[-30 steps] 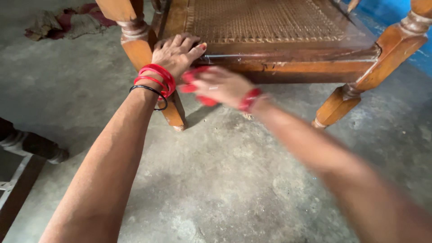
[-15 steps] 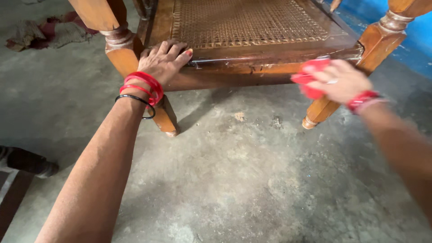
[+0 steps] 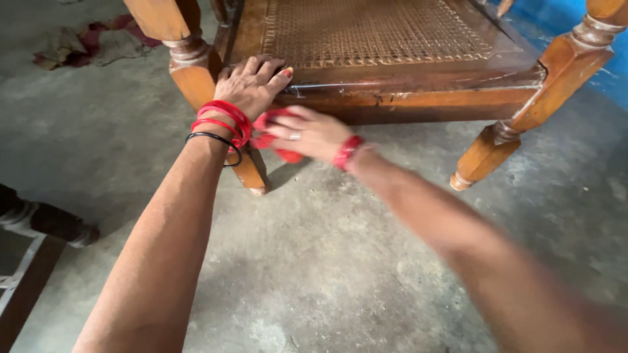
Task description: The person wipes a wooden chair with a red cloth, cleaning the armrests, seat, and legs. They move around the chair to reach different parts, using both hands to hold the cloth and wipe the surfaces.
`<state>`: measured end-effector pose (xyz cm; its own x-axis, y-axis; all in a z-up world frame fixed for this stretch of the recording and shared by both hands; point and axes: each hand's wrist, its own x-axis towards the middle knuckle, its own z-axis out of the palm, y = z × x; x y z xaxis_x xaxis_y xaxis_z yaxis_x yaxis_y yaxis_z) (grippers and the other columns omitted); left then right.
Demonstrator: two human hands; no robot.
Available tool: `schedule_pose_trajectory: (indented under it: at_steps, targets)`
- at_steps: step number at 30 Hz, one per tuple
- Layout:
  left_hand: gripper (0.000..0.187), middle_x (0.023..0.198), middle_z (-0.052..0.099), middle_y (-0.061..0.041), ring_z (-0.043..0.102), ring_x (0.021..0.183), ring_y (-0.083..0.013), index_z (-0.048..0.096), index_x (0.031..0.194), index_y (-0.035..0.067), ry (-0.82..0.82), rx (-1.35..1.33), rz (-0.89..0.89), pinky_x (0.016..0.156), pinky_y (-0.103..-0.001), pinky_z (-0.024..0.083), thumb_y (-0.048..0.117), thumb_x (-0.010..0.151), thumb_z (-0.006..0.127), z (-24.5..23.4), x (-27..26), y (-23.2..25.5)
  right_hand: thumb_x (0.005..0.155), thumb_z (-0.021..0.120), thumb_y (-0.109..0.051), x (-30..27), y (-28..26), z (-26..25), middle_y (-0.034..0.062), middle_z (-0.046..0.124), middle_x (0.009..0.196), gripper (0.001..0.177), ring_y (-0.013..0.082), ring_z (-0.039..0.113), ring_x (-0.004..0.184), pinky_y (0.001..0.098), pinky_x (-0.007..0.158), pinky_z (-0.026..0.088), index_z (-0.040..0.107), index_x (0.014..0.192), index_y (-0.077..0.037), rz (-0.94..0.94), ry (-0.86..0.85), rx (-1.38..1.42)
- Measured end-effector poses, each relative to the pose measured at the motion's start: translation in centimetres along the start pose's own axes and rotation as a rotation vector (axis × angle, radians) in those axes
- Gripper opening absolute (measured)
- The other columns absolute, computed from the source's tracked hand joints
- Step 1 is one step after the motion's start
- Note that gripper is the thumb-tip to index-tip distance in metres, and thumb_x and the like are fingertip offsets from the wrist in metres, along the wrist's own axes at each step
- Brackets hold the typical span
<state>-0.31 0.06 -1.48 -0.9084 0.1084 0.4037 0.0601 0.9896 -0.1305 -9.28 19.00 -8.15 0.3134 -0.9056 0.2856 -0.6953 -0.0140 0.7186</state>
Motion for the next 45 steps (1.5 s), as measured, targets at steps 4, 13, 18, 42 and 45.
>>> schedule_pose_trajectory:
  at_steps: [4,13,18,42,45]
  targets:
    - [0.042,0.154,0.045,-0.008,0.04,0.141,-0.0315,0.054,0.145,0.024,0.013,-0.032,0.007,0.11,-0.058,0.035,0.025,0.104,0.046,0.6,-0.1,-0.9,0.095,0.06,-0.021,3.5,-0.5,1.2,-0.0024,0.055,0.148,0.043,0.0213,0.047,0.141,0.0399,0.124,0.029,0.06,0.138,-0.023,0.006,0.049,0.161]
    - [0.038,0.152,0.048,-0.005,0.043,0.14,-0.03,0.059,0.139,0.023,0.078,-0.009,0.067,0.108,-0.06,0.038,0.023,0.103,0.047,0.4,-0.4,-0.5,0.082,0.058,-0.012,-25.5,9.5,-6.1,-0.0065,0.042,0.157,0.064,0.0155,0.048,0.137,0.0391,0.12,0.033,0.051,0.141,-0.034,0.079,-0.48,-0.114]
    - [0.037,0.15,0.048,-0.004,0.042,0.14,-0.0294,0.06,0.135,0.026,0.065,0.034,0.059,0.105,-0.061,0.039,0.024,0.101,0.049,0.7,-0.3,-0.4,0.087,0.053,-0.019,-28.3,9.5,-7.6,-0.0063,0.04,0.161,0.068,0.0111,0.05,0.136,0.0377,0.115,0.035,0.044,0.149,-0.046,0.299,-0.697,-0.204]
    - [0.03,0.091,0.066,-0.02,0.061,0.094,-0.0396,0.065,0.09,0.0,0.592,-0.431,-0.49,0.083,-0.044,0.049,0.027,0.104,0.063,-4.8,-9.8,0.7,0.09,0.082,-0.025,-13.7,6.6,-7.2,0.0193,0.061,0.121,0.043,0.041,0.056,0.116,0.0528,0.1,0.045,0.061,0.122,-0.004,1.013,0.386,0.384]
    - [0.032,0.088,0.064,-0.021,0.06,0.085,-0.0367,0.064,0.092,-0.003,0.714,-0.435,-0.669,0.077,-0.043,0.048,0.026,0.105,0.065,-5.1,-10.0,-0.4,0.08,0.079,-0.023,-7.2,3.8,-5.5,0.018,0.064,0.123,0.047,0.0413,0.058,0.116,0.0514,0.101,0.045,0.062,0.121,-0.008,0.864,0.4,0.273]
